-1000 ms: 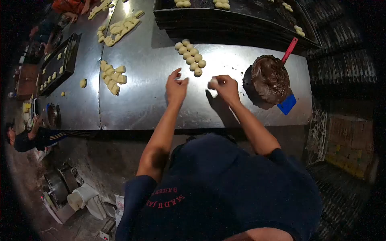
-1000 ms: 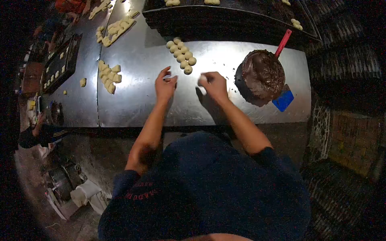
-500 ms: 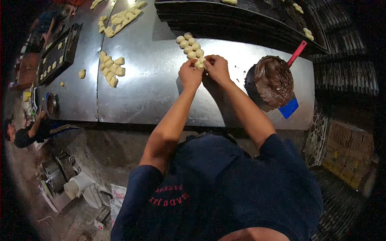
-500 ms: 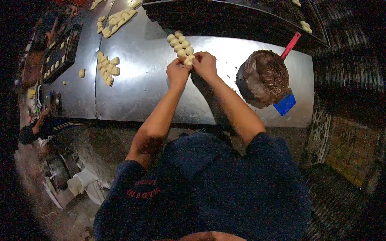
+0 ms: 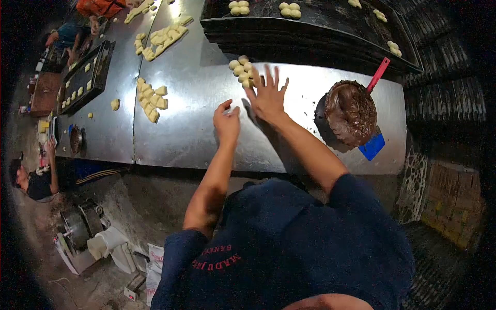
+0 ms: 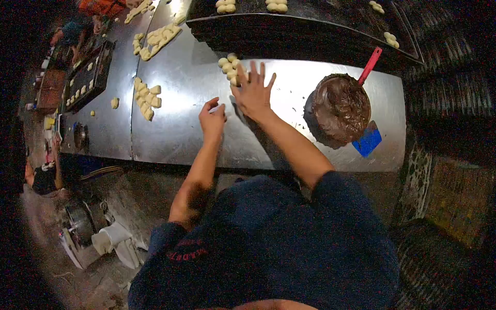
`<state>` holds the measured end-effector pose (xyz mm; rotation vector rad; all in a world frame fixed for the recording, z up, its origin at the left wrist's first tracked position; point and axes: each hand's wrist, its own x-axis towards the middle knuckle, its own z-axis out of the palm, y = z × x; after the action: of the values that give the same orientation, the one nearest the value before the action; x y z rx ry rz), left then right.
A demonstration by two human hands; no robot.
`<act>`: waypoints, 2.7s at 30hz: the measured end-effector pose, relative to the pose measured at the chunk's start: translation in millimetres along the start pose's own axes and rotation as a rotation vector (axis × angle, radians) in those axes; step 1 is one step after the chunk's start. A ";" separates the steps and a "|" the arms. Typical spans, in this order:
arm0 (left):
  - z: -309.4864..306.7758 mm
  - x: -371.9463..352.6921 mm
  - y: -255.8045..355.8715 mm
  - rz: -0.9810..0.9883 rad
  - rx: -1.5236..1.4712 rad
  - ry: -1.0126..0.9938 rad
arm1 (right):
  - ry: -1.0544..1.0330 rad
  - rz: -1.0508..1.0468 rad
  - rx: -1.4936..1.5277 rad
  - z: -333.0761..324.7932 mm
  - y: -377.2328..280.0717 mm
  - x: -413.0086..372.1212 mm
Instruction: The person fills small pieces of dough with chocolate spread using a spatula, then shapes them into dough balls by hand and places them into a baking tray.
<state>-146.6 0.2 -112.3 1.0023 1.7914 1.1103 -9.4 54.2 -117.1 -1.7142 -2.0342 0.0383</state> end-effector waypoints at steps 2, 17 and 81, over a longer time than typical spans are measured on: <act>-17.9 -2.7 3.3 -0.103 -0.145 0.015 | 0.041 0.013 -0.122 28.4 2.4 -2.4; -109.1 2.9 -18.2 -0.196 -0.330 -0.099 | 0.331 -0.004 0.448 -108.1 75.3 63.7; 15.0 6.8 -45.3 0.733 0.749 0.040 | -0.335 0.255 -0.197 -143.9 417.8 246.4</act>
<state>-145.4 -2.8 -160.4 2.2201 1.9596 0.8355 404.1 335.3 -39.9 -2.2097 -2.0895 0.2291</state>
